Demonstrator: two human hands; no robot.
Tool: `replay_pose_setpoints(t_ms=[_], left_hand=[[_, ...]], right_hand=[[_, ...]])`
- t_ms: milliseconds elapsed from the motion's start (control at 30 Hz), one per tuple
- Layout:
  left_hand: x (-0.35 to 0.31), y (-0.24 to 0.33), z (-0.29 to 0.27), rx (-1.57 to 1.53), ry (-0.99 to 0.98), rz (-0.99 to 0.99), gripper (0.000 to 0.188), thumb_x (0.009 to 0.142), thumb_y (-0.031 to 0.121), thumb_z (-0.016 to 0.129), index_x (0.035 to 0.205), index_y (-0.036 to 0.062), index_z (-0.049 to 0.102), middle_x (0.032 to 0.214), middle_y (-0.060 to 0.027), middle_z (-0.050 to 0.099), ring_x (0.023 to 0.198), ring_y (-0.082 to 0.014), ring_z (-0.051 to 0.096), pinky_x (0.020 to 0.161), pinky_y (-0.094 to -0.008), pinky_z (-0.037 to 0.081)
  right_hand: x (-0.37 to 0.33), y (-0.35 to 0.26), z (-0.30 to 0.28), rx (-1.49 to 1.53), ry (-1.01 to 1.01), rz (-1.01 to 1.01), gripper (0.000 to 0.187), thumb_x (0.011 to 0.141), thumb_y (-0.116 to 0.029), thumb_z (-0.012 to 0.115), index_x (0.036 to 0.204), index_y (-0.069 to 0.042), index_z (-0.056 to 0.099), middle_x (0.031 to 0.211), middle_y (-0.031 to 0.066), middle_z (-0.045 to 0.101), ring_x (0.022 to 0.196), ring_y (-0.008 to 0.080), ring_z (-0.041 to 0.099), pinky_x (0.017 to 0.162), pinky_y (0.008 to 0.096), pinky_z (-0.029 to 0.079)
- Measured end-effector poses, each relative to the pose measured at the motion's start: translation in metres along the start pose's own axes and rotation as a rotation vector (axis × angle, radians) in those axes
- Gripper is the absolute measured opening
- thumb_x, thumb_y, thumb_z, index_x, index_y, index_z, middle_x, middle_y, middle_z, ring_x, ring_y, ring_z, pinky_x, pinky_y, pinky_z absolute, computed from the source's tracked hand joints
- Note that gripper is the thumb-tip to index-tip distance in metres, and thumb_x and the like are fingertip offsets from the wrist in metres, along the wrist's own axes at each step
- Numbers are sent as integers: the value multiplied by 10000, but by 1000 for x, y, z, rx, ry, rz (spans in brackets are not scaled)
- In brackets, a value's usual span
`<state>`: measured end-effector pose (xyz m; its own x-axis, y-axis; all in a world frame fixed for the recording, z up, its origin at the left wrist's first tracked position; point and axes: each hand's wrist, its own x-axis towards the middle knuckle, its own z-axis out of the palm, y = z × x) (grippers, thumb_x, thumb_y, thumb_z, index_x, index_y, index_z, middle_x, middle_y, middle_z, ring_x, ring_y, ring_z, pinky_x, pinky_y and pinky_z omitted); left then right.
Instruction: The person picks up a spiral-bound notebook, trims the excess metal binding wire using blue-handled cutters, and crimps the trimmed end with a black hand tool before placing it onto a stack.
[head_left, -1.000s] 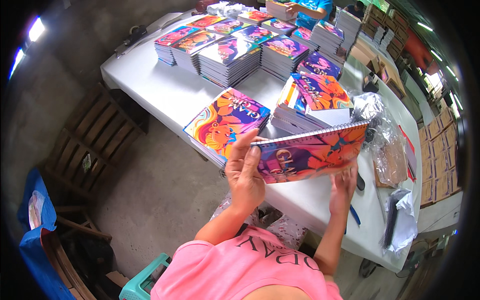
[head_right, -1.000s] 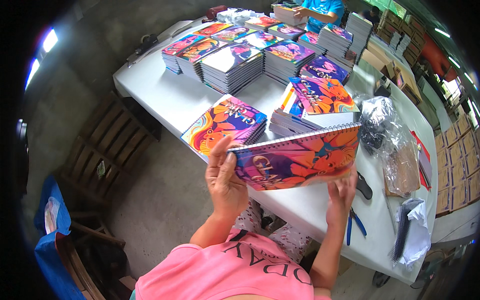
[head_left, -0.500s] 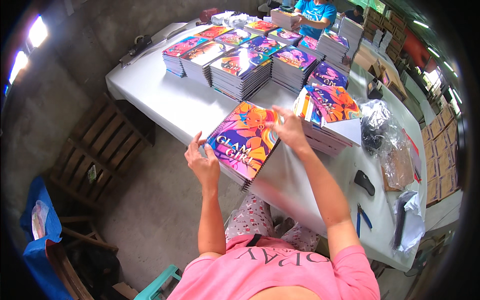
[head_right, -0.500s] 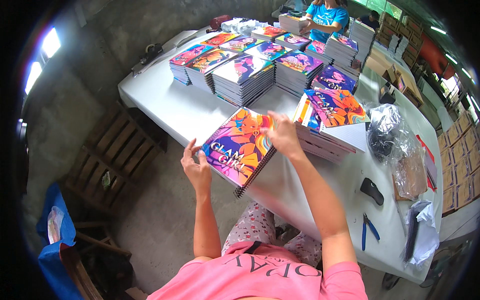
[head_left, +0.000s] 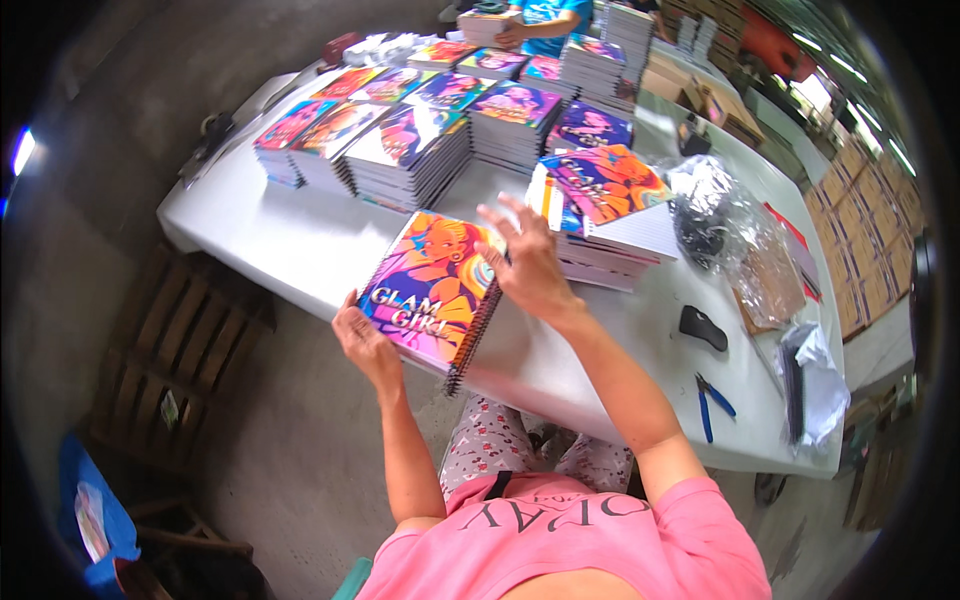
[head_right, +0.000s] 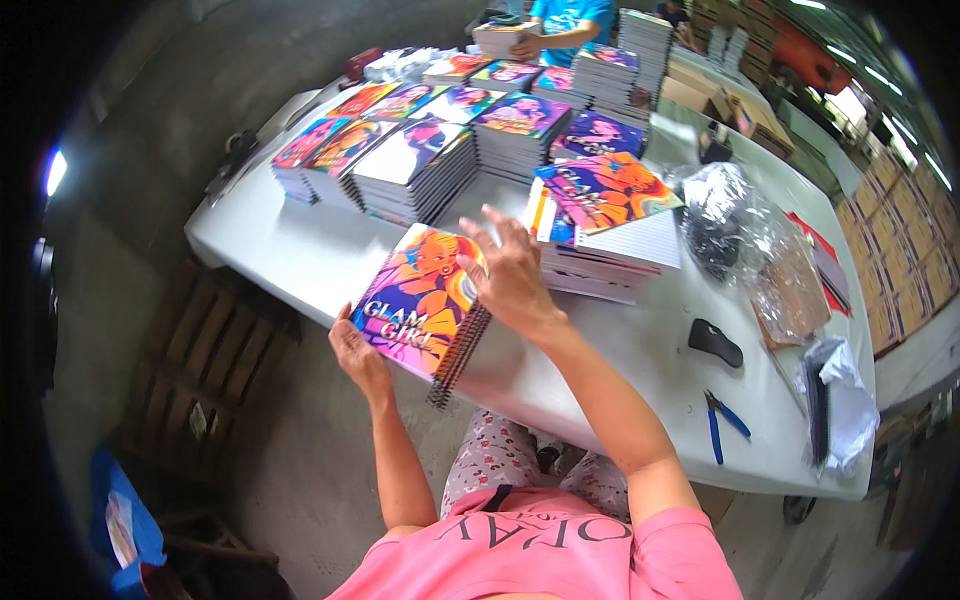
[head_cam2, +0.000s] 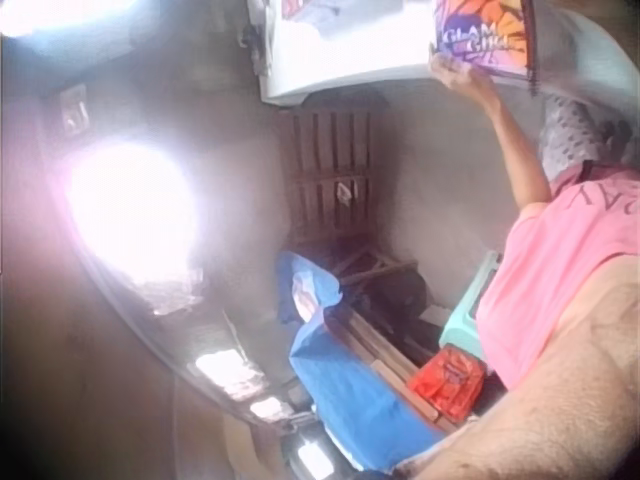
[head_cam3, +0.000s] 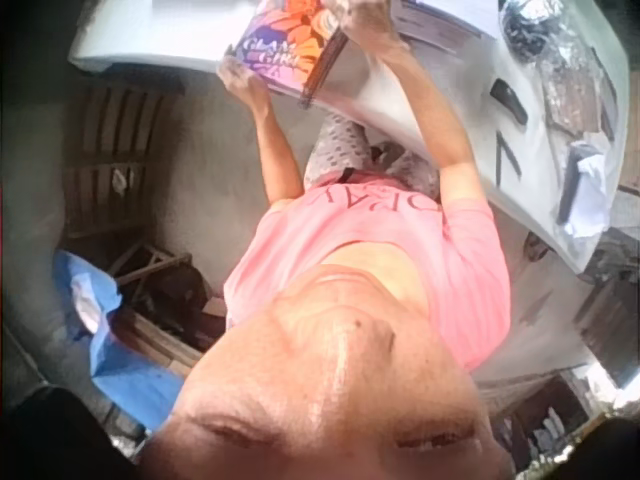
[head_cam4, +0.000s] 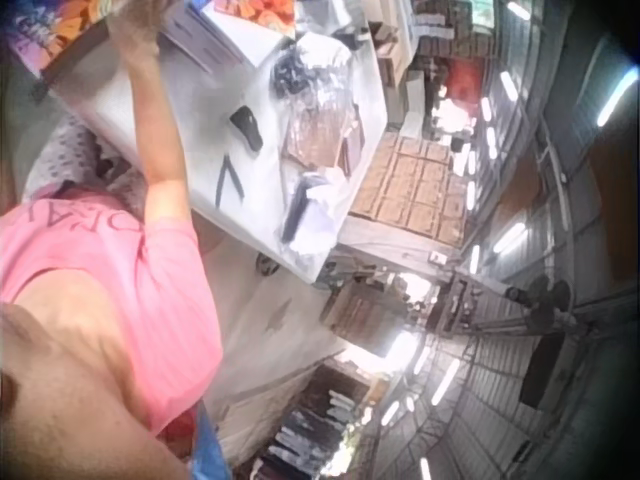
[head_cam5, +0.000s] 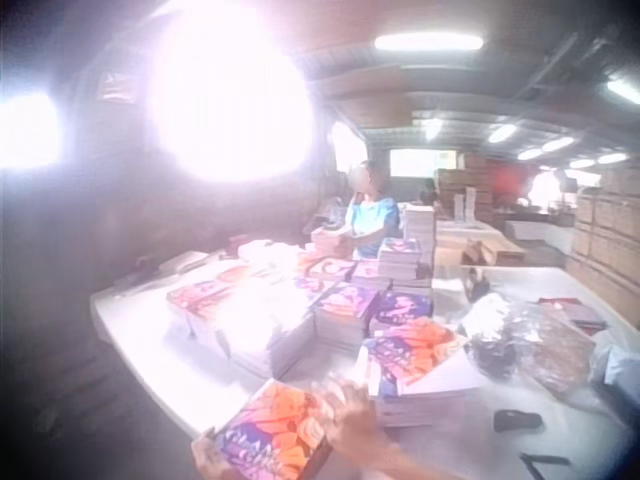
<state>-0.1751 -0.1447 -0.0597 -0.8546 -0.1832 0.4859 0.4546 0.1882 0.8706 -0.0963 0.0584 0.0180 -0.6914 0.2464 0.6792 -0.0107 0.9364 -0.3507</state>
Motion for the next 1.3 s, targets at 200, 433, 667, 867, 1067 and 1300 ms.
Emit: replay_pose_setpoints(t_ms=[200, 433, 667, 867, 1067, 1300], left_hand=[[-4, 99, 0, 38, 47, 281, 339, 970, 224, 434, 1171, -24, 545, 1185, -155, 496, 1076, -278, 490, 942, -364, 368], [-52, 165, 145, 220, -686, 307, 768, 841, 532, 550, 1348, -16, 373, 1317, -268, 414, 1255, -373, 375, 1039, -422, 299], [-29, 150, 198, 361, -569, 314, 813, 846, 546, 525, 1387, -14, 292, 1380, -231, 366, 1306, -385, 308, 1025, -485, 309], [-32, 148, 210, 406, -827, 250, 666, 901, 547, 401, 1301, 17, 452, 1344, -146, 455, 1296, -365, 333, 1004, -513, 315], [-56, 129, 219, 337, -907, 221, 700, 887, 625, 340, 1301, 81, 488, 1412, -82, 401, 1347, -344, 261, 1027, -622, 175], [-79, 156, 214, 453, -863, 397, 783, 822, 705, 376, 1342, 125, 457, 1422, -19, 395, 1392, -333, 132, 918, -784, -46]], right_hand=[[16, 144, -144, -224, 562, 338, 555, 816, -324, 654, 1227, 8, 487, 1119, 201, 537, 1043, 333, 509, 944, 415, 373], [14, 228, -125, 154, -84, 1022, 953, 619, -612, 743, 1220, 78, 479, 1078, 233, 602, 999, 296, 597, 885, 351, 441], [-17, 282, -142, 445, 355, 908, 508, 727, -131, 734, 1176, -67, 504, 978, 133, 639, 878, 236, 640, 748, 358, 522], [7, 255, -164, 584, 232, 802, 623, 798, -8, 627, 1340, -107, 335, 918, 85, 608, 727, 133, 575, 598, 286, 500], [-5, 258, -134, 419, 122, 971, 841, 749, -301, 757, 1363, -7, 262, 1107, 161, 565, 960, 196, 581, 795, 380, 497], [-31, 227, -143, 825, 27, 1014, 343, 765, -235, 749, 961, 26, 641, 779, 61, 662, 625, 174, 636, 628, 324, 535]])
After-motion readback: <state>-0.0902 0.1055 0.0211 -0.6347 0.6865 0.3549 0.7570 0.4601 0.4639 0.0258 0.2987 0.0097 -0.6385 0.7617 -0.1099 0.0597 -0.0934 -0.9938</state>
